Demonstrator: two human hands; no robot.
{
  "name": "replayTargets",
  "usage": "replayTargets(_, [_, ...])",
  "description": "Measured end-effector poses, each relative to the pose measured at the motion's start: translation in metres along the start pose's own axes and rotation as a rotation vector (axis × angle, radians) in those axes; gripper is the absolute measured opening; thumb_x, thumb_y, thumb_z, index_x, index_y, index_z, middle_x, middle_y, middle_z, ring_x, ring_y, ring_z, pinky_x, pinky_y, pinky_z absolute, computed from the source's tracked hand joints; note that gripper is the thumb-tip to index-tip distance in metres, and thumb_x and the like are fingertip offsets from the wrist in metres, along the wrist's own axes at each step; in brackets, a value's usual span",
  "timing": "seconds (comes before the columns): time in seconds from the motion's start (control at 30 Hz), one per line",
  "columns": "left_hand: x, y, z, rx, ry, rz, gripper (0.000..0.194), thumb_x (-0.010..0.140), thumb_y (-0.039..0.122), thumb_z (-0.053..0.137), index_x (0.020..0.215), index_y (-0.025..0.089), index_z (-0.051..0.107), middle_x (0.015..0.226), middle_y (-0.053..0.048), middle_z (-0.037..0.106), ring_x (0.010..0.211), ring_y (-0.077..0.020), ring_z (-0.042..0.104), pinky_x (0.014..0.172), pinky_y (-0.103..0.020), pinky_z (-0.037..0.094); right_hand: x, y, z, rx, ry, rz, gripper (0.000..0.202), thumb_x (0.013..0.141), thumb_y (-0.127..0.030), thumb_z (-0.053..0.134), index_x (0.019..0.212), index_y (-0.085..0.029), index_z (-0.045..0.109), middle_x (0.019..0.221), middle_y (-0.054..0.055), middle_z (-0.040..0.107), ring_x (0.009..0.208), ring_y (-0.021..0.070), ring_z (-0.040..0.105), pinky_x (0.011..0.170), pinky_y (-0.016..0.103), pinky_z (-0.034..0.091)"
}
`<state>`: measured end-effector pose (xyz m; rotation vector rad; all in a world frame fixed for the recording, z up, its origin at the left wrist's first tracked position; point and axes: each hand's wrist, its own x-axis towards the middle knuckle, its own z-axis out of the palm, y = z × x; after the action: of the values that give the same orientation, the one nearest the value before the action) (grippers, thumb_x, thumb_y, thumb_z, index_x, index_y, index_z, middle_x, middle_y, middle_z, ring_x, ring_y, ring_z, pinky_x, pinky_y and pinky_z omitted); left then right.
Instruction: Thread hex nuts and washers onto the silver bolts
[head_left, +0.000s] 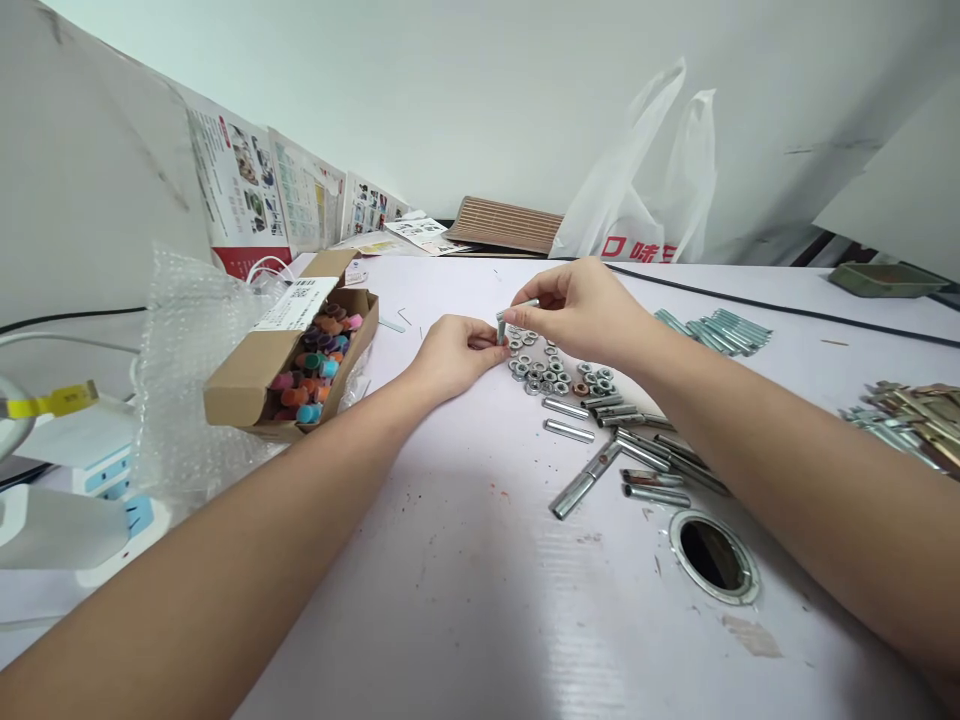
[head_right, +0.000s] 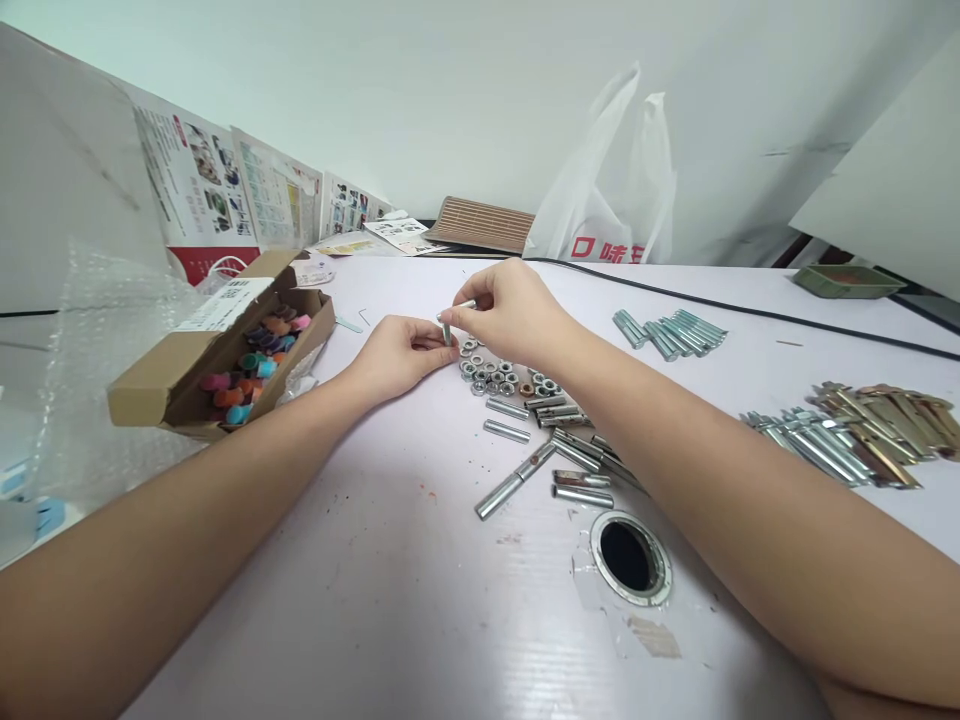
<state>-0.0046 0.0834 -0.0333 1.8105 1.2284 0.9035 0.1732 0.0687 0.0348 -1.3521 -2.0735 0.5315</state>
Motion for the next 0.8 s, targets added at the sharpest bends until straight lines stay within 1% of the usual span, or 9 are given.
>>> replayTargets(0.07, [0.001,-0.002,0.0,-0.006,-0.002,-0.006,0.02,0.073,0.032,0.073,0.081,0.013,0.074,0.075,-0.004,0.073,0.068,-0.0139,0.063,0.064,-0.024,0.044,0.0,-0.002,-0.003,-0.032,0.025,-0.006,0.017,0.08,-0.03,0.07,0.08,-0.015,0.076,0.055,0.0,0.051,0.051,0.0092,0.038,0.052,0.03,0.03])
replayTargets(0.13, [0.001,-0.002,0.0,-0.01,-0.002,-0.009,0.021,0.073,0.032,0.073,0.083,0.014,0.075,0.077,-0.004,0.074,0.07,-0.0146,0.064,0.064,-0.024,0.044,0.0,-0.003,-0.005,-0.037,0.021,-0.005,0.016,0.08,-0.029,0.069,0.081,-0.015,0.076,0.055,-0.001,0.05,0.05,0.0088,0.037,0.053,0.03,0.03])
replayTargets(0.3, [0.001,0.0,0.001,0.042,0.024,0.002,0.019,0.073,0.032,0.073,0.079,0.014,0.074,0.071,-0.001,0.071,0.064,-0.0116,0.059,0.063,-0.024,0.041,0.002,-0.001,-0.001,0.004,-0.005,0.001,0.012,0.077,-0.023,0.072,0.084,-0.014,0.075,0.058,0.0,0.054,0.052,0.01,0.042,0.053,0.029,0.033])
replayTargets(0.4, [0.0,0.002,0.002,0.076,0.033,0.028,0.016,0.074,0.03,0.071,0.077,0.014,0.074,0.069,0.0,0.069,0.062,-0.0104,0.056,0.064,-0.024,0.041,0.004,0.0,0.003,0.091,0.003,-0.001,0.012,0.076,-0.022,0.072,0.083,-0.013,0.074,0.06,0.002,0.057,0.054,0.0112,0.046,0.051,0.029,0.034])
replayTargets(0.47, [0.0,0.003,0.003,0.089,0.034,0.036,0.015,0.074,0.029,0.071,0.077,0.014,0.075,0.069,0.0,0.069,0.062,-0.0099,0.055,0.065,-0.024,0.041,0.006,0.002,0.005,0.145,-0.004,-0.029,0.011,0.077,-0.022,0.071,0.081,-0.012,0.074,0.063,0.003,0.059,0.056,0.0117,0.048,0.052,0.028,0.036])
replayTargets(0.63, [0.001,0.002,0.003,0.104,0.024,0.052,0.018,0.075,0.03,0.07,0.084,0.015,0.077,0.072,0.0,0.07,0.064,-0.0109,0.056,0.067,-0.025,0.041,0.009,0.012,0.011,0.228,-0.079,-0.117,0.012,0.078,-0.023,0.07,0.082,-0.013,0.075,0.071,0.004,0.067,0.064,0.014,0.056,0.056,0.028,0.042])
replayTargets(0.73, [0.001,0.0,0.003,0.097,0.027,0.05,0.022,0.075,0.032,0.071,0.087,0.015,0.077,0.073,0.0,0.07,0.066,-0.012,0.057,0.068,-0.025,0.042,0.01,0.02,0.016,0.167,-0.149,-0.132,0.015,0.079,-0.027,0.068,0.085,-0.014,0.075,0.07,0.004,0.067,0.062,0.0143,0.055,0.054,0.028,0.039])
replayTargets(0.8, [0.001,-0.001,0.003,0.091,0.027,0.034,0.022,0.074,0.032,0.071,0.086,0.015,0.077,0.073,0.0,0.07,0.067,-0.0126,0.059,0.069,-0.025,0.044,0.01,0.023,0.019,0.116,-0.165,-0.113,0.018,0.079,-0.029,0.069,0.088,-0.015,0.076,0.072,0.004,0.069,0.065,0.016,0.058,0.055,0.029,0.042])
